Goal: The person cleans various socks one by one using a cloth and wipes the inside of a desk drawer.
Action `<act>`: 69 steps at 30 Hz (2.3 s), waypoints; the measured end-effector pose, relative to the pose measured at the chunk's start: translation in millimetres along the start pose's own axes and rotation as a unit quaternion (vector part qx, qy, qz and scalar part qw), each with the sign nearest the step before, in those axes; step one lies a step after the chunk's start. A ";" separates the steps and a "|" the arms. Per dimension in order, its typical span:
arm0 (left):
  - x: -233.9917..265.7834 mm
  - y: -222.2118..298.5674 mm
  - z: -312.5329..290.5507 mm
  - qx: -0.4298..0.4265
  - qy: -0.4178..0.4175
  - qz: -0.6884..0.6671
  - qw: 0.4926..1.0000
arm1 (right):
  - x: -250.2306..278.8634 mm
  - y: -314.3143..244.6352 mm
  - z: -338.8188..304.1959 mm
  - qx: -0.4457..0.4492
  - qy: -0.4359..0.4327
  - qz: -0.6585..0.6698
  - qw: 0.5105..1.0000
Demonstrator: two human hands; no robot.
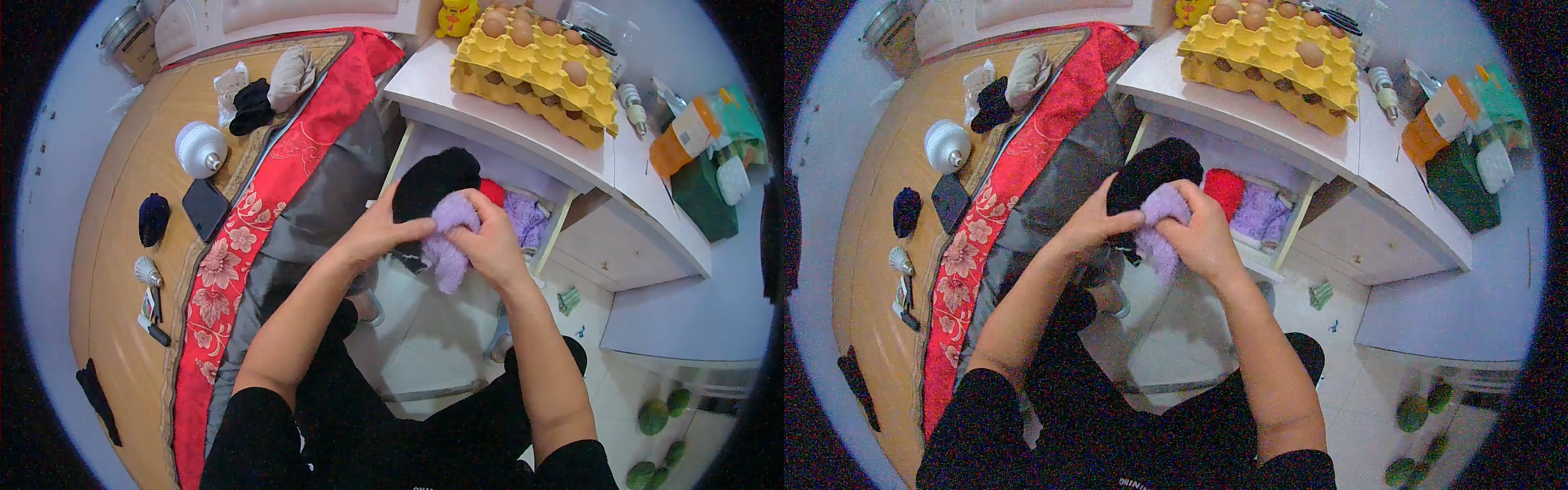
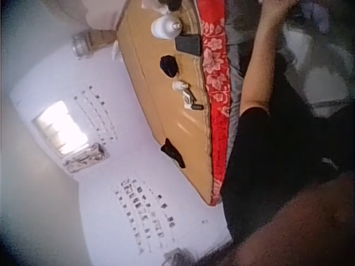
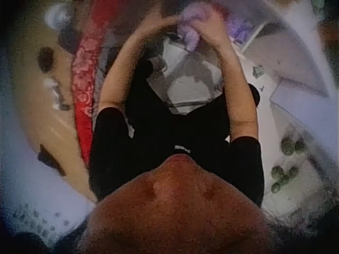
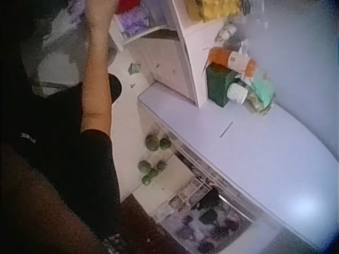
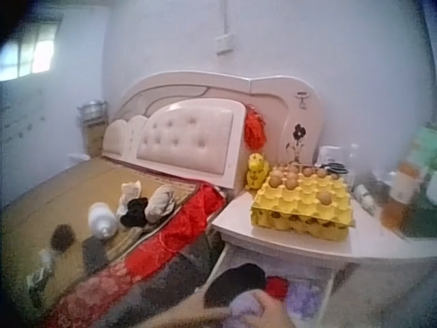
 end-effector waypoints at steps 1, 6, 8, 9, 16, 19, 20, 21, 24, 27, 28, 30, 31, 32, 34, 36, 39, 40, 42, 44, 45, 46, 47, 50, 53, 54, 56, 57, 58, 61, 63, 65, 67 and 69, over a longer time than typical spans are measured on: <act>-4.7 1.5 -3.8 0.019 -0.020 -0.026 0.999 | 3.8 -4.3 0.1 0.001 -0.002 0.002 1.000; 1.4 -6.3 5.4 0.021 -0.034 -0.041 0.998 | 56.7 -17.6 8.3 0.039 0.126 -0.053 0.990; 0.6 -18.6 7.8 0.041 -0.034 0.002 0.999 | 56.1 -28.1 5.6 0.050 0.184 -0.018 0.982; 0.4 -24.0 6.7 0.059 -0.030 0.048 0.997 | 42.0 -36.6 4.2 0.088 0.136 -0.058 0.985; -14.3 -16.9 -0.8 0.072 -0.063 0.032 0.995 | 49.9 -6.3 6.9 0.104 0.136 -0.403 0.899; -7.4 -9.6 -4.8 0.074 -0.013 -0.002 0.997 | 103.2 -11.1 13.1 0.083 0.282 -0.433 0.852; -4.8 -8.8 -4.4 0.063 0.005 -0.017 0.998 | 101.6 -13.3 12.6 0.084 0.282 -0.435 0.851; -3.3 -8.1 -2.4 0.062 0.005 -0.018 0.998 | 97.0 -14.4 10.8 0.104 0.272 -0.331 0.897; 1.3 -18.3 1.2 0.048 0.025 0.115 0.992 | 36.2 -24.2 3.1 0.127 0.141 -0.164 0.968; -7.5 -14.7 -2.2 0.041 -0.032 0.092 0.994 | 7.7 -16.3 2.6 0.148 0.015 -0.306 0.940; -11.1 -10.7 -6.7 0.087 -0.056 0.031 0.994 | 16.1 -12.8 6.1 0.149 0.019 -0.304 0.941; -10.1 -10.4 -8.6 0.113 -0.022 -0.025 0.993 | 67.8 0.3 15.4 0.041 0.179 -0.447 0.875; -7.8 -10.0 -8.9 0.119 0.002 -0.043 0.992 | 86.0 0.7 15.4 0.114 0.264 -0.431 0.855; -5.8 -8.5 -8.8 0.113 0.010 -0.070 0.991 | 95.9 -9.8 15.1 0.106 0.290 -0.389 0.868; -1.3 -9.1 -5.3 0.102 0.020 -0.119 0.987 | 92.2 -23.5 11.2 0.145 0.333 -0.318 0.876; -3.9 -2.8 -5.9 0.105 0.008 -0.158 0.982 | 74.2 -33.4 3.9 0.157 0.340 -0.185 0.909; -3.4 -11.1 -1.9 0.121 0.033 -0.219 0.968 | 19.7 -37.2 1.9 0.210 0.151 -0.200 0.945; -0.5 -15.6 -1.1 0.138 0.071 -0.254 0.955 | -3.4 -23.3 -3.0 0.228 0.015 -0.244 0.943; 4.8 -16.3 4.1 0.093 0.065 -0.316 0.942 | -34.2 6.1 -24.1 0.111 -0.307 -0.302 0.895; 16.6 -8.0 4.5 0.081 0.073 -0.350 0.930 | -41.9 19.4 -36.3 -0.014 -0.438 -0.408 0.801; 20.0 -7.0 3.5 0.081 0.077 -0.346 0.931 | -37.1 29.6 -37.5 -0.036 -0.425 -0.454 0.782; 22.2 -4.5 3.4 0.069 0.078 -0.324 0.940 | -22.2 21.4 -28.2 -0.046 -0.329 -0.460 0.823; 23.1 -3.8 1.1 0.056 0.084 -0.306 0.947 | -3.6 13.1 -18.1 -0.055 -0.236 -0.464 0.852; 11.4 -5.7 0.6 0.066 0.076 -0.282 0.954 | 33.7 -10.4 0.3 0.081 0.026 -0.388 0.918; -5.7 -9.7 0.2 0.073 0.053 -0.265 0.960 | 33.0 -41.3 2.7 0.139 0.215 -0.236 0.938; -11.8 -11.4 -0.1 0.083 0.053 -0.242 0.965 | 19.9 -44.5 2.6 0.205 0.197 -0.242 0.928; -14.5 -20.8 3.6 0.089 0.058 -0.228 0.968 | -10.0 -35.1 -0.8 0.265 0.096 -0.261 0.923; -9.2 -30.7 3.7 0.076 0.068 -0.286 0.953 | -23.3 -25.4 -6.4 0.258 0.014 -0.274 0.926; 2.3 -40.7 7.5 0.078 0.084 -0.319 0.941 | -31.9 -18.0 -10.4 0.191 -0.117 -0.300 0.927; 31.3 -37.6 18.5 0.088 0.114 -0.440 0.886 | -35.0 -1.5 -25.0 -0.011 -0.383 -0.348 0.856; 32.4 -16.4 16.8 0.041 0.101 -0.428 0.897 | -10.7 16.8 -23.1 -0.063 -0.280 -0.475 0.832; 23.6 -8.3 9.9 0.059 0.101 -0.422 0.899 | 21.4 1.3 -10.6 0.015 -0.010 -0.449 0.894; 15.6 -11.2 5.1 0.079 0.102 -0.419 0.899 | 45.9 -24.5 -1.4 0.099 0.175 -0.281 0.938; 6.2 -15.0 3.5 0.088 0.051 -0.392 0.914 | 48.0 -28.4 4.2 0.132 0.233 -0.236 0.934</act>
Point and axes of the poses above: each hand's wrist, its own z-axis towards the middle knuckle, its own x-axis out of the back of the hand, y = z × x, the point moved 4 cm from there along z, towards the middle knuckle, and after that the axes turned 4 degrees about x, right-handed, at the moved point
